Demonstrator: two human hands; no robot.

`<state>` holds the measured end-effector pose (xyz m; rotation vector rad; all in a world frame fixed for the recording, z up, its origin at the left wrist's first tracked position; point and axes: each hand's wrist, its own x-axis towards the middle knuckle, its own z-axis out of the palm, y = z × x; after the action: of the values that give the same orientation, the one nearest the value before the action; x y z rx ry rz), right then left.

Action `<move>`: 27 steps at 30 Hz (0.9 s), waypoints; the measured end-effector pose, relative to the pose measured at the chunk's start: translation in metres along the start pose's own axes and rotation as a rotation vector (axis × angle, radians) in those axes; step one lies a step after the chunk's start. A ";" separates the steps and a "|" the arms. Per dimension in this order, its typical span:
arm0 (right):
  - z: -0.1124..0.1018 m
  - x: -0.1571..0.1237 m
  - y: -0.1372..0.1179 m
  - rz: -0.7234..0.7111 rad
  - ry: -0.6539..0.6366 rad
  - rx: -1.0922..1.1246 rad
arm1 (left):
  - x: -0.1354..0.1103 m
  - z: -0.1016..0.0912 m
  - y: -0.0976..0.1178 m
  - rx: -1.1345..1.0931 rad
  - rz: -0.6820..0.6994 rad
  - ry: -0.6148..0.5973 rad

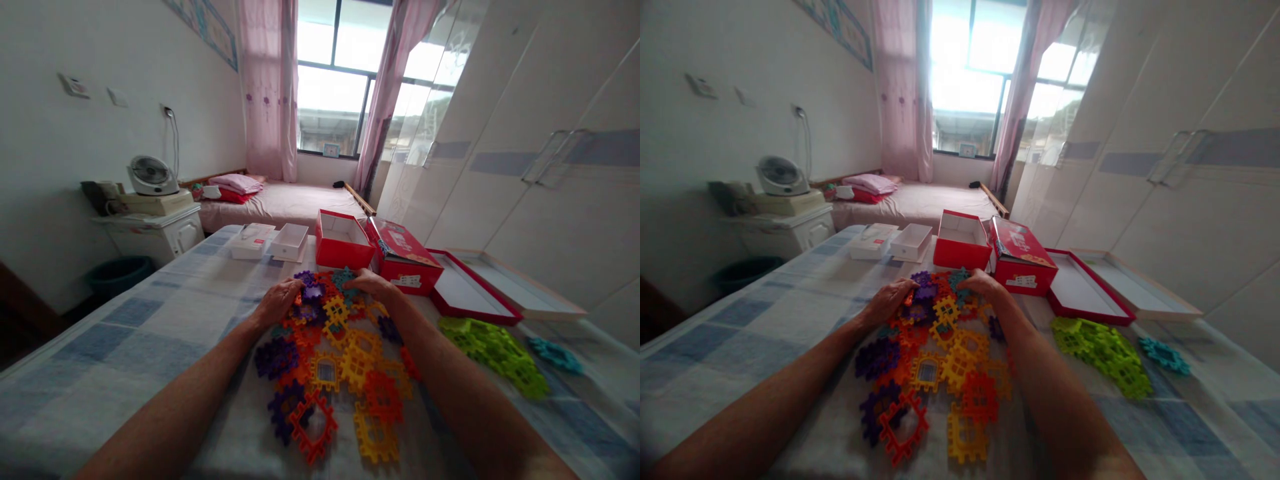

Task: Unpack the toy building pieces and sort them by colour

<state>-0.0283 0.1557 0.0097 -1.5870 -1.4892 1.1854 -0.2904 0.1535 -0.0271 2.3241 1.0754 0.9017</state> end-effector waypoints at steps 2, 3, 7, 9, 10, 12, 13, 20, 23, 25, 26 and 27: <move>0.001 -0.002 0.002 -0.011 0.011 0.008 | 0.000 0.000 0.000 0.015 0.032 -0.009; 0.001 -0.003 0.003 -0.024 0.032 0.012 | 0.000 0.000 -0.001 0.018 0.042 -0.012; 0.003 -0.016 0.001 -0.147 0.169 0.027 | -0.001 0.000 0.000 -0.001 0.019 0.003; 0.002 -0.029 -0.003 -0.220 0.230 0.033 | 0.000 0.000 0.001 -0.007 0.006 0.002; 0.000 -0.036 -0.006 -0.257 0.254 0.036 | 0.000 -0.001 0.001 -0.008 0.005 -0.002; -0.005 -0.055 -0.008 -0.317 0.281 0.042 | 0.000 -0.001 0.001 -0.004 0.013 -0.017; -0.009 -0.066 -0.008 -0.336 0.290 0.044 | 0.000 -0.002 0.001 -0.003 0.013 -0.022; -0.091 -0.155 0.037 -0.284 0.709 -0.261 | 0.000 -0.004 -0.007 0.016 0.011 -0.051; -0.152 -0.195 0.068 -0.050 1.027 -0.588 | 0.001 -0.005 -0.010 0.015 -0.007 -0.065; -0.191 -0.216 0.089 0.124 1.172 -0.762 | 0.001 -0.005 -0.010 0.012 -0.018 -0.074; -0.208 -0.223 0.099 0.179 1.222 -0.825 | 0.001 -0.005 -0.010 0.010 -0.022 -0.073; -0.222 -0.229 0.108 0.211 1.242 -0.885 | 0.000 -0.005 -0.009 0.007 -0.025 -0.065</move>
<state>0.2305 -0.0582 0.0366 -2.3563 -0.9400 -0.5708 -0.2987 0.1599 -0.0293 2.3238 1.0807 0.8085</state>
